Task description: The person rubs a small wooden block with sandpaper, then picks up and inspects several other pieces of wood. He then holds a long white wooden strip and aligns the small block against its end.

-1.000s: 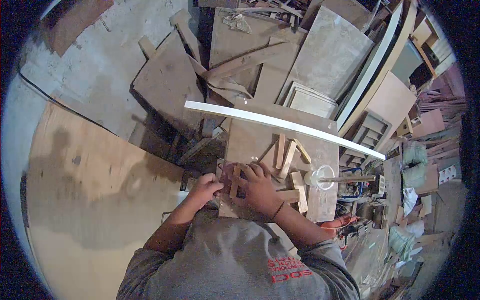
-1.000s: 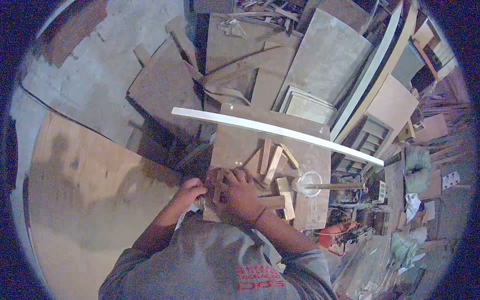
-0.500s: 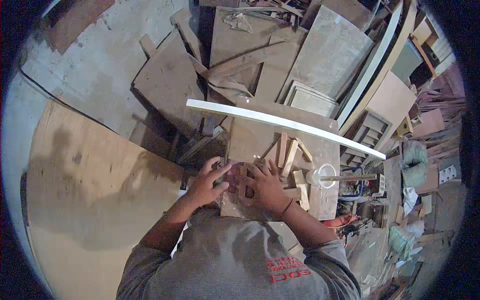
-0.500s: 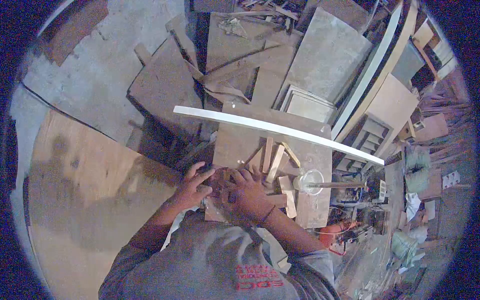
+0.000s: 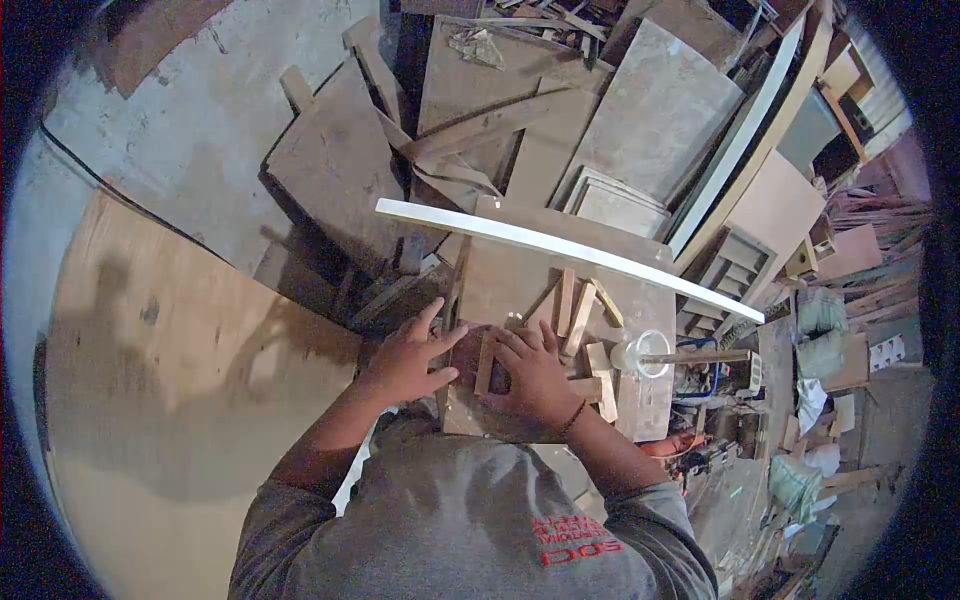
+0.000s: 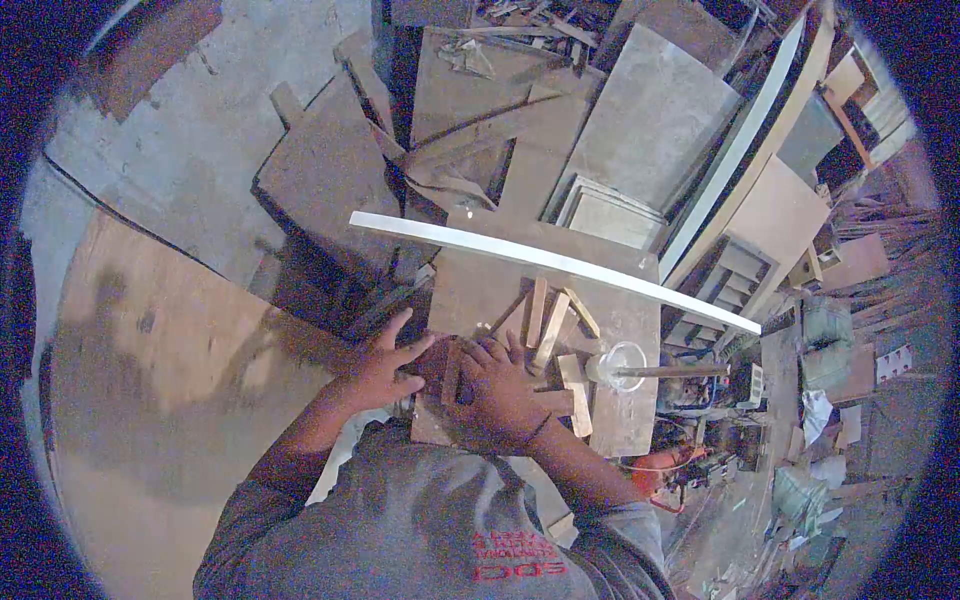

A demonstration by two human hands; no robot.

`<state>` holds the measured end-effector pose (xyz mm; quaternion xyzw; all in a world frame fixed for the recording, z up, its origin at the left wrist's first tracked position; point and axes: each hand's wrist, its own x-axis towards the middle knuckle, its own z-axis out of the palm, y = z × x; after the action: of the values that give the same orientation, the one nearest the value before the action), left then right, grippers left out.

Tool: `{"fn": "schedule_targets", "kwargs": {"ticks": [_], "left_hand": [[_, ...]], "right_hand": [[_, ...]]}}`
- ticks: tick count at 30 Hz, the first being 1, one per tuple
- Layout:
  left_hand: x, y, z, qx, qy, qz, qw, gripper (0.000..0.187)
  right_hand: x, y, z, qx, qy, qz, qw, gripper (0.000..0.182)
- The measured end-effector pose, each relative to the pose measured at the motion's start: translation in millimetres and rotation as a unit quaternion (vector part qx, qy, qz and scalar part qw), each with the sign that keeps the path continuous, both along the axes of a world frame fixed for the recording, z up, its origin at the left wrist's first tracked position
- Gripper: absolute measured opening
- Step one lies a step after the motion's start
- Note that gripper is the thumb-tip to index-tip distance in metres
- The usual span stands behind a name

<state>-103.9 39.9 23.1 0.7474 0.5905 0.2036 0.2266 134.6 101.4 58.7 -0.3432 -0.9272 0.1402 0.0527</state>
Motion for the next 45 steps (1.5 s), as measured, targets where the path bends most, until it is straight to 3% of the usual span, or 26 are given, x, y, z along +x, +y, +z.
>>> {"fn": "schedule_targets", "kwargs": {"ticks": [5, 7, 10, 13, 16, 17, 20, 21, 25, 29, 32, 36, 41, 44, 45], "left_hand": [[-2.5, 3.6, 17.6, -0.099, -0.004, -0.013, 0.995, 0.069], [-6.4, 3.0, 5.5, -0.055, 0.012, -0.022, 0.998, 0.068], [-6.6, 5.5, 8.3, -0.044, 0.016, -0.029, 0.998, 0.068], [-9.2, 8.4, 0.8, -0.046, 0.019, -0.042, 0.998, 0.073], [-11.9, 9.9, -1.9, -0.042, 0.007, -0.047, 0.998, 0.076], [-10.3, 8.7, -2.0, -0.043, -0.002, -0.047, 0.998, 0.076], [-7.8, 10.8, 4.3, -0.089, 0.007, -0.038, 0.995, 0.077], [-7.9, 10.5, 4.5, -0.076, 0.012, -0.035, 0.996, 0.076], [-9.0, 7.6, -3.4, -0.037, 0.014, -0.037, 0.999, 0.073], [-9.2, 9.3, -7.9, -0.057, 0.015, -0.038, 0.998, 0.073], [-8.3, 7.2, -11.7, -0.028, 0.009, -0.035, 0.999, 0.075], [-7.4, 10.1, -2.6, -0.069, 0.006, -0.030, 0.997, 0.077], [-7.0, 7.1, -4.1, -0.044, -0.008, -0.032, 0.999, 0.070], [-11.1, 10.4, -7.3, -0.057, -0.011, -0.046, 0.997, 0.066], [-12.9, 11.1, -6.5, -0.054, -0.023, -0.047, 0.997, 0.067]], "right_hand": [[-11.8, 4.8, 0.5, 0.049, 0.023, 0.041, 0.998, 0.063], [-13.5, 8.6, 1.9, 0.049, 0.026, 0.054, 0.997, 0.058], [-12.0, 23.1, 11.6, 0.046, 0.039, -0.011, 0.998, 0.052], [-7.4, 10.5, -22.2, 0.067, 0.023, 0.089, 0.994, 0.051], [-11.1, 13.3, 1.6, 0.072, 0.003, 0.056, 0.996, 0.050], [-14.5, 13.8, 13.6, 0.029, 0.057, -0.010, 0.998, 0.049], [-12.4, 5.4, -14.4, 0.085, 0.015, 0.092, 0.992, 0.049], [-14.0, -0.8, -14.2, 0.049, 0.018, 0.115, 0.992, 0.053], [-21.8, 21.3, 20.4, -0.023, 0.033, -0.037, 0.998, 0.052], [-19.4, -8.5, -19.5, 0.065, 0.037, 0.088, 0.993, 0.051], [-28.8, 5.0, 16.5, 0.006, 0.029, -0.039, 0.999, 0.053], [-22.1, -12.0, -15.1, 0.099, 0.030, 0.111, 0.988, 0.056], [-29.7, 15.4, 27.7, -0.015, 0.018, -0.037, 0.999, 0.054], [-22.4, -10.2, -18.2, 0.084, 0.046, 0.097, 0.991, 0.053], [-22.7, -11.3, -13.0, 0.071, 0.078, 0.107, 0.989, 0.053]]}}
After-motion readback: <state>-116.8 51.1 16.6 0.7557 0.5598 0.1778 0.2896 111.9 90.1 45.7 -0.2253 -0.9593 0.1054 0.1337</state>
